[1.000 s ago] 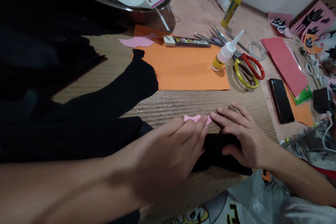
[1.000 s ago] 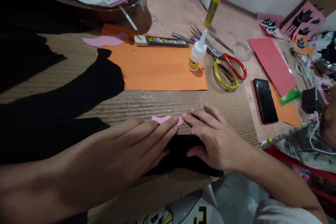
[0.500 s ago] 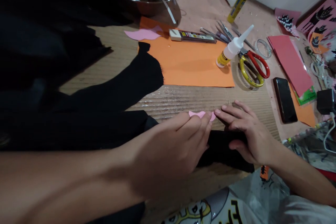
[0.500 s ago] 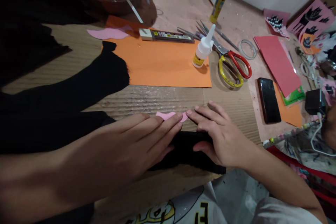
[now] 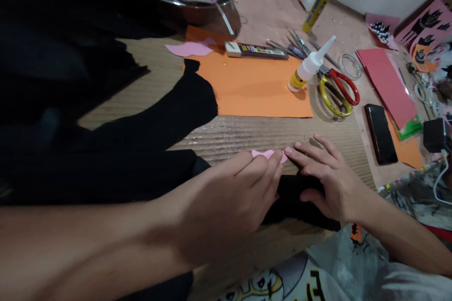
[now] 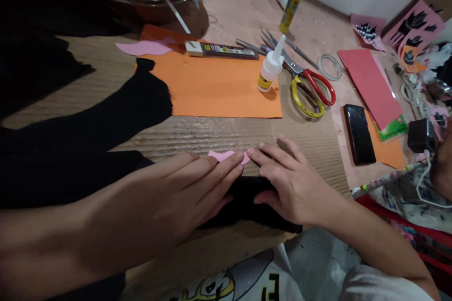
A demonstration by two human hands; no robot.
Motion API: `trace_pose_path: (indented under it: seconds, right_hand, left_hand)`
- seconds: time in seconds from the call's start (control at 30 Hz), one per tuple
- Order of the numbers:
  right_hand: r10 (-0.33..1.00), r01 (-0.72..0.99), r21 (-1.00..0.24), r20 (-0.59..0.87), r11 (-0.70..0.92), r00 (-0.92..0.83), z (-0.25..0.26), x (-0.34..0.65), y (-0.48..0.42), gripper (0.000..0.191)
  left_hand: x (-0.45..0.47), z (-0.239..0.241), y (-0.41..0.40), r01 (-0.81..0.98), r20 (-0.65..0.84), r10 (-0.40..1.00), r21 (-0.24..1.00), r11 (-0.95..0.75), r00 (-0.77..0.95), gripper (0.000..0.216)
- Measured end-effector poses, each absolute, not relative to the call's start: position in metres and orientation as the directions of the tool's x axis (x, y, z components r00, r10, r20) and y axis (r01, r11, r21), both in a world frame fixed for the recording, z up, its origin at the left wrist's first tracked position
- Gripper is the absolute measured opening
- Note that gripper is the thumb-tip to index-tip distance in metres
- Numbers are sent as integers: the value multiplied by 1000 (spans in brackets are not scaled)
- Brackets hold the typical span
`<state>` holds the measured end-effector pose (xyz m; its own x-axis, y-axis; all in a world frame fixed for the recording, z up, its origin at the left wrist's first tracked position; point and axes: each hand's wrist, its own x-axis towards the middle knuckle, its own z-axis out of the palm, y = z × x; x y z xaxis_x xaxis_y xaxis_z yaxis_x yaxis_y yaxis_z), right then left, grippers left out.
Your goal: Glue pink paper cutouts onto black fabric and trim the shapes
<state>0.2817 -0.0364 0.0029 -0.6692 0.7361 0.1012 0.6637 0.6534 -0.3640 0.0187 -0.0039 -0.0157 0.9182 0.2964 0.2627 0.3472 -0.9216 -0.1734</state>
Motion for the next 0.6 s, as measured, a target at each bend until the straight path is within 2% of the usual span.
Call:
trace_pose_path:
  seconds: [0.1, 0.23, 0.33, 0.4, 0.47, 0.6]
  right_hand:
    - [770, 649, -475, 103, 594, -630, 7, 283, -33, 17]
    - [858, 570, -742, 14, 354, -514, 13, 282, -27, 19]
    - [889, 482, -848, -29, 220, -458, 15, 279, -25, 20]
    - [895, 453, -866, -15, 211, -445, 15, 279, -25, 20]
    - [893, 452, -851, 44, 268, -447, 13, 281, -26, 17]
    - [819, 546, -652, 214, 525, -532, 7, 289, -27, 19]
  left_hand:
    - [19, -16, -4, 342, 263, 290, -182, -922, 920, 44]
    - [21, -17, -3, 325, 279, 264, -200, -924, 923, 45]
    - [22, -16, -3, 333, 292, 265, -213, -919, 919, 44]
    - [22, -15, -2, 337, 294, 268, -217, -916, 918, 44]
    - [21, -14, -2, 340, 295, 270, -216, -915, 916, 43]
    - [22, -14, -1, 346, 309, 272, -215, -913, 911, 42]
